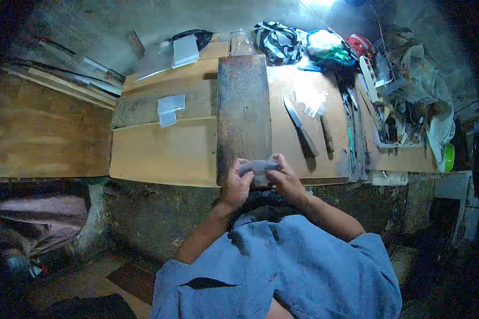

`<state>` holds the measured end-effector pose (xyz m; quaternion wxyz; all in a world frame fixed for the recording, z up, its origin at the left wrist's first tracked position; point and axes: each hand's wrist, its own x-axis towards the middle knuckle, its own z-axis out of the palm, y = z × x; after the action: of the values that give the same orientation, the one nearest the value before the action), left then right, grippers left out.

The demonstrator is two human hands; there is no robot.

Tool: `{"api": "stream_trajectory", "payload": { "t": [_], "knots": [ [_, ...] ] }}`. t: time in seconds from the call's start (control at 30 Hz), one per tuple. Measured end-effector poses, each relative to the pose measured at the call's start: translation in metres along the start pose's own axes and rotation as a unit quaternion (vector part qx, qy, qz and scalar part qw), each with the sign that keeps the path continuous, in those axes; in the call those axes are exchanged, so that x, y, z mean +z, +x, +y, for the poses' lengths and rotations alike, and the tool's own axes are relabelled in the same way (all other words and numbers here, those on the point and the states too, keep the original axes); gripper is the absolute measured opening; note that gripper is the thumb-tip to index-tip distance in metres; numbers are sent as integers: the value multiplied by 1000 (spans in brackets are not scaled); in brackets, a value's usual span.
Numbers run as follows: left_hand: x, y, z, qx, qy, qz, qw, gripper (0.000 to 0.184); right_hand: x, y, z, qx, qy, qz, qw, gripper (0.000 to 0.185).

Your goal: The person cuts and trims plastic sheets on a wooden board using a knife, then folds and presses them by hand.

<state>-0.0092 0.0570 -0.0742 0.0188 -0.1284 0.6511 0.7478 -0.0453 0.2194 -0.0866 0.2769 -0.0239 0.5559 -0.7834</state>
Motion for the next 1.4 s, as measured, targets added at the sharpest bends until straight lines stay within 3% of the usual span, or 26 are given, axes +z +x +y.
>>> {"api": "stream_trajectory", "payload": {
  "t": [0.13,0.17,0.23,0.27,0.33,0.43,0.47,0.5,0.53,0.6,0.63,0.67,0.73,0.9,1.0,1.13,1.2,1.3,1.4],
  "knots": [
    [-17,6,-7,21,12,-7,1000,15,10,-1,-27,-15,-91,8,996,33],
    [-22,7,-6,-4,69,-33,997,16,7,3,-29,-15,-91,6,996,33],
    [-23,8,1,-29,125,-59,990,16,-4,9,-29,-127,-311,-58,940,28],
    [-22,10,3,-33,141,-84,986,17,-5,12,-28,-127,-311,-58,940,28],
    [-20,13,4,-37,156,-110,981,17,-6,19,-27,73,-269,-99,955,22],
    [-20,19,3,-25,110,-97,989,19,-2,20,-41,94,-239,-57,965,21],
    [-22,22,3,20,163,-16,986,26,-4,21,-41,93,-240,-57,965,21],
    [-23,24,2,64,215,65,972,32,-10,22,-41,7,-315,-20,949,20],
    [-30,30,-10,66,214,64,972,32,-17,24,-39,-80,-387,17,918,19],
    [-53,46,-53,138,288,175,931,49,-31,32,-23,-123,-377,71,915,18],
    [-59,48,-53,128,318,156,926,62,-36,37,-20,-124,-393,100,906,19],
    [-59,47,-56,130,317,154,927,62,-41,41,-19,-124,-409,129,895,20],
    [-47,39,-25,49,450,136,881,70,-33,42,-36,-108,-400,145,899,17],
    [-27,44,-35,62,412,96,904,85,-29,59,-46,-188,-494,146,836,10],
    [-20,47,-38,56,379,85,920,92,-28,68,-50,-187,-529,150,814,8],
    [-27,55,-41,89,372,68,922,96,-29,72,-52,-189,-519,164,817,9],
    [-30,57,-37,92,379,54,919,98,-29,68,-57,-123,-478,165,854,11],
    [-33,58,-32,86,373,37,923,98,-32,65,-50,-179,-510,189,820,13],
    [-35,59,-33,66,333,30,940,97,-30,64,-49,-168,-508,204,820,12]
  ]
}}
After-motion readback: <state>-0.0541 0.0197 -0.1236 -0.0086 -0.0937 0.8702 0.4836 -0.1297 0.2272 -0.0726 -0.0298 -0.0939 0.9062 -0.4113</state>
